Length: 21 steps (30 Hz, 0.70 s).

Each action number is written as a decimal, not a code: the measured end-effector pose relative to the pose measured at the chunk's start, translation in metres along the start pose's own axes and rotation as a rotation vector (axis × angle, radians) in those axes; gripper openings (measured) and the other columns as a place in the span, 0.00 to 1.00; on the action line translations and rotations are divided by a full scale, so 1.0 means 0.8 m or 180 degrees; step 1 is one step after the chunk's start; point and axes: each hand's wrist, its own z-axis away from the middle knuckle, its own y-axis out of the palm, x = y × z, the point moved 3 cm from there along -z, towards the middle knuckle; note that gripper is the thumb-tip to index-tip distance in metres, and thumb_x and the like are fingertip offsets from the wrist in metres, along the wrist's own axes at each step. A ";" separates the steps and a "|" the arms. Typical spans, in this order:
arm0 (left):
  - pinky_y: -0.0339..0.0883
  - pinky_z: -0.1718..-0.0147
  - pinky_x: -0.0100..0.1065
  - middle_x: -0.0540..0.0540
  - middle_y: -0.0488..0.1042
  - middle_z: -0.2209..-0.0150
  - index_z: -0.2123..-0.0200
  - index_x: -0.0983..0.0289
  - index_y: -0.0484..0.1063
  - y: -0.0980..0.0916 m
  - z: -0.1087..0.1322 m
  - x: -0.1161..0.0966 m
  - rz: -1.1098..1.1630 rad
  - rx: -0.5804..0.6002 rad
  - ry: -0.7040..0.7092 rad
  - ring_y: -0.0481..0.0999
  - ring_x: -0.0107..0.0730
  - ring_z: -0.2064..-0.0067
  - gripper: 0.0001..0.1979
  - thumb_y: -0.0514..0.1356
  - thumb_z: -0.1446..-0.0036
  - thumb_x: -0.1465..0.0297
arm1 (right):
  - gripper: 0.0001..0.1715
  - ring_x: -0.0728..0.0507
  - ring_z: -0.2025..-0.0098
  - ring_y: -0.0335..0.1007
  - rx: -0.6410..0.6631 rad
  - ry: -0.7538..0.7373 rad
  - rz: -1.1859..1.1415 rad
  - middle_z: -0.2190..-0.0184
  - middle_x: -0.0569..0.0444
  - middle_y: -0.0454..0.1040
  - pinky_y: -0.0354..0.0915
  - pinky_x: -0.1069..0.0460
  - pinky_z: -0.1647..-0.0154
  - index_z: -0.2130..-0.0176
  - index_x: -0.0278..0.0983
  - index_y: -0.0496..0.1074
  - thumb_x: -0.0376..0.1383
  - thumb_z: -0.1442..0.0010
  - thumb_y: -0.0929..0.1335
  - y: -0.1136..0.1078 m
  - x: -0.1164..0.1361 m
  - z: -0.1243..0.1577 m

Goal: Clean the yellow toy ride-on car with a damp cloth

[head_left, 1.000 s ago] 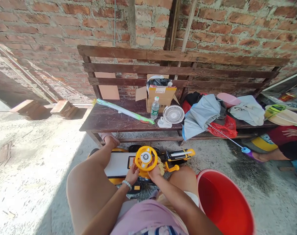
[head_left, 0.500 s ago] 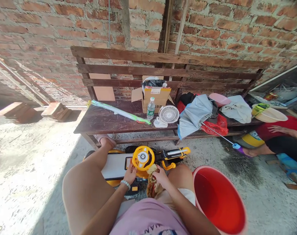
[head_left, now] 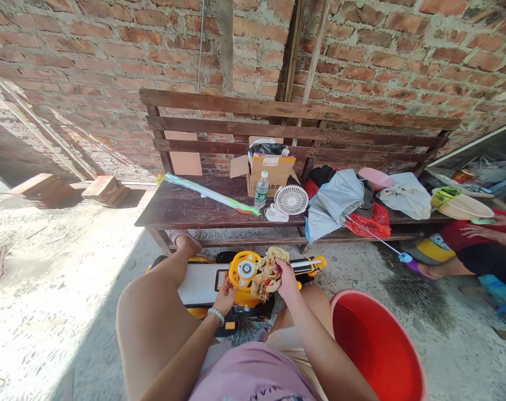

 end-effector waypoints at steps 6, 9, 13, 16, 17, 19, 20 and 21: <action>0.55 0.25 0.61 0.64 0.54 0.21 0.29 0.61 0.68 -0.002 0.011 -0.013 -0.2206 -0.0104 0.1384 0.48 0.59 0.19 0.35 0.61 0.40 0.68 | 0.41 0.31 0.23 0.53 0.0989 -0.1157 0.4344 0.23 0.48 0.59 0.55 0.37 0.25 0.29 0.49 0.69 0.40 0.39 0.72 0.061 -0.010 -0.011; 0.55 0.26 0.61 0.62 0.46 0.18 0.28 0.60 0.68 0.004 0.023 -0.016 -0.3052 0.0024 0.1308 0.42 0.59 0.18 0.36 0.60 0.41 0.73 | 0.42 0.28 0.27 0.57 0.0936 -0.1282 0.5447 0.23 0.43 0.57 0.57 0.37 0.28 0.25 0.50 0.62 0.41 0.34 0.70 0.076 -0.025 -0.017; 0.55 0.26 0.59 0.62 0.43 0.18 0.25 0.61 0.64 0.011 0.032 -0.021 -0.3392 0.0081 0.1205 0.43 0.55 0.18 0.37 0.56 0.38 0.75 | 0.40 0.31 0.33 0.62 0.1468 -0.1597 0.5803 0.30 0.41 0.65 0.61 0.39 0.32 0.26 0.46 0.64 0.37 0.34 0.69 0.114 -0.029 -0.033; 0.54 0.26 0.59 0.66 0.42 0.18 0.25 0.65 0.62 0.012 0.035 -0.020 -0.3422 0.0051 0.1265 0.43 0.58 0.19 0.38 0.56 0.39 0.75 | 0.36 0.33 0.31 0.58 0.2441 -0.2203 0.5822 0.32 0.45 0.69 0.58 0.40 0.31 0.30 0.47 0.69 0.35 0.35 0.69 0.155 -0.037 -0.037; 0.54 0.26 0.61 0.67 0.43 0.19 0.25 0.66 0.62 0.012 0.036 -0.020 -0.3442 0.0014 0.1298 0.42 0.59 0.19 0.38 0.56 0.39 0.75 | 0.34 0.33 0.31 0.58 0.2636 -0.2283 0.5822 0.34 0.46 0.70 0.58 0.40 0.31 0.32 0.48 0.71 0.36 0.35 0.70 0.165 -0.039 -0.038; 0.53 0.26 0.63 0.68 0.42 0.19 0.24 0.66 0.61 0.012 0.039 -0.020 -0.3510 -0.0017 0.1347 0.41 0.60 0.19 0.38 0.56 0.39 0.76 | 0.31 0.32 0.34 0.62 0.2671 -0.2105 0.5875 0.37 0.46 0.72 0.62 0.39 0.34 0.35 0.48 0.74 0.39 0.35 0.70 0.177 -0.038 -0.047; 0.53 0.26 0.63 0.67 0.41 0.19 0.24 0.66 0.61 0.013 0.040 -0.021 -0.3546 0.0002 0.1351 0.40 0.60 0.18 0.38 0.55 0.38 0.76 | 0.30 0.32 0.36 0.65 0.2570 -0.1906 0.5895 0.39 0.46 0.73 0.64 0.40 0.37 0.35 0.48 0.74 0.41 0.36 0.70 0.178 -0.035 -0.053; 0.52 0.25 0.63 0.67 0.41 0.18 0.24 0.67 0.61 0.014 0.041 -0.023 -0.3575 0.0045 0.1338 0.40 0.59 0.18 0.38 0.54 0.38 0.76 | 0.31 0.32 0.38 0.67 0.2444 -0.1700 0.5885 0.40 0.46 0.73 0.65 0.41 0.40 0.35 0.48 0.74 0.42 0.36 0.71 0.175 -0.030 -0.059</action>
